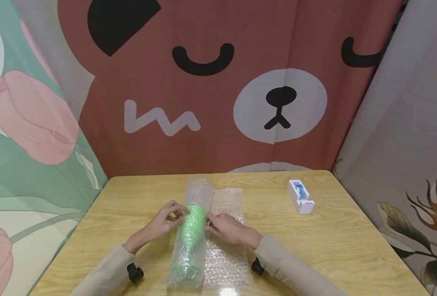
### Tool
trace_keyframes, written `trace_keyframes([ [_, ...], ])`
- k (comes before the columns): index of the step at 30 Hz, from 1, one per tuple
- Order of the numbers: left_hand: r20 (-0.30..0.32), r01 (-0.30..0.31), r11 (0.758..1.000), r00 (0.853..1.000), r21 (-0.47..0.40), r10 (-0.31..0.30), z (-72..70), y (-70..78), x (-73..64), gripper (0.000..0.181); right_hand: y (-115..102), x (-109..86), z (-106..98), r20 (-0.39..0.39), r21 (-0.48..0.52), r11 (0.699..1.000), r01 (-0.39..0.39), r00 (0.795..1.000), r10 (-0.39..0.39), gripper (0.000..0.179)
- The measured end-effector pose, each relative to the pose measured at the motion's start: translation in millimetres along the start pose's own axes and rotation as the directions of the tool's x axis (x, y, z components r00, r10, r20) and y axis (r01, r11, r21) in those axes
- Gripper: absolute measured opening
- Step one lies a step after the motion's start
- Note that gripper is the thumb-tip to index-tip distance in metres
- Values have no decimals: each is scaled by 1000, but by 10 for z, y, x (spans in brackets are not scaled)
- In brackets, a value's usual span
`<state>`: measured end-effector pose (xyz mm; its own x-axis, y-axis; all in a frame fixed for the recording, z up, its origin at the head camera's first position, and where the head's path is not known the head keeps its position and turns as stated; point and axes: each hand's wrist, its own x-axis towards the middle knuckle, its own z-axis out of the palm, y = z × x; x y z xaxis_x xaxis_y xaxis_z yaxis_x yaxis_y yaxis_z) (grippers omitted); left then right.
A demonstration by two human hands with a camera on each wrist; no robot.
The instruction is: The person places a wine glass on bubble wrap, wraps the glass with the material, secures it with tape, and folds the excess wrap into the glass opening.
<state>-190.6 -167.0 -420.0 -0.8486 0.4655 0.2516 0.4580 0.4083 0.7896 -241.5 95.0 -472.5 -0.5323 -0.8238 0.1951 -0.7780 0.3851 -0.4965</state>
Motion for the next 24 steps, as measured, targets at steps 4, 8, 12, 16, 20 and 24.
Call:
trace_keyframes([
  [4, 13, 13, 1000, 1000, -2, -13, -7, 11, 8, 22, 2, 6, -13, -1, 28, 999, 24, 1000, -24, 14],
  [8, 16, 23, 1000, 1000, 12, -23, 17, -54, 27, 22, 10, 10, -23, 8, 61, 998, 28, 1000, -29, 12],
  [12, 3, 18, 999, 1000, 28, -18, 76, -265, 52, 22, 14, 11, -27, 10, 71, 997, 39, 999, -40, 11],
  [16, -8, 12, 999, 1000, 33, -12, 94, -371, 53, 21, 13, 14, -26, 9, 82, 995, 56, 998, -57, 9],
  [20, -14, 12, 1000, 1000, 21, -12, 92, -395, 43, 20, 9, 5, -16, -4, 51, 997, 54, 999, -54, 10],
  [24, -19, 15, 1000, 1000, 27, -14, 103, -406, 40, 20, 5, -20, -19, -28, -47, 998, 30, 999, -31, 13],
])
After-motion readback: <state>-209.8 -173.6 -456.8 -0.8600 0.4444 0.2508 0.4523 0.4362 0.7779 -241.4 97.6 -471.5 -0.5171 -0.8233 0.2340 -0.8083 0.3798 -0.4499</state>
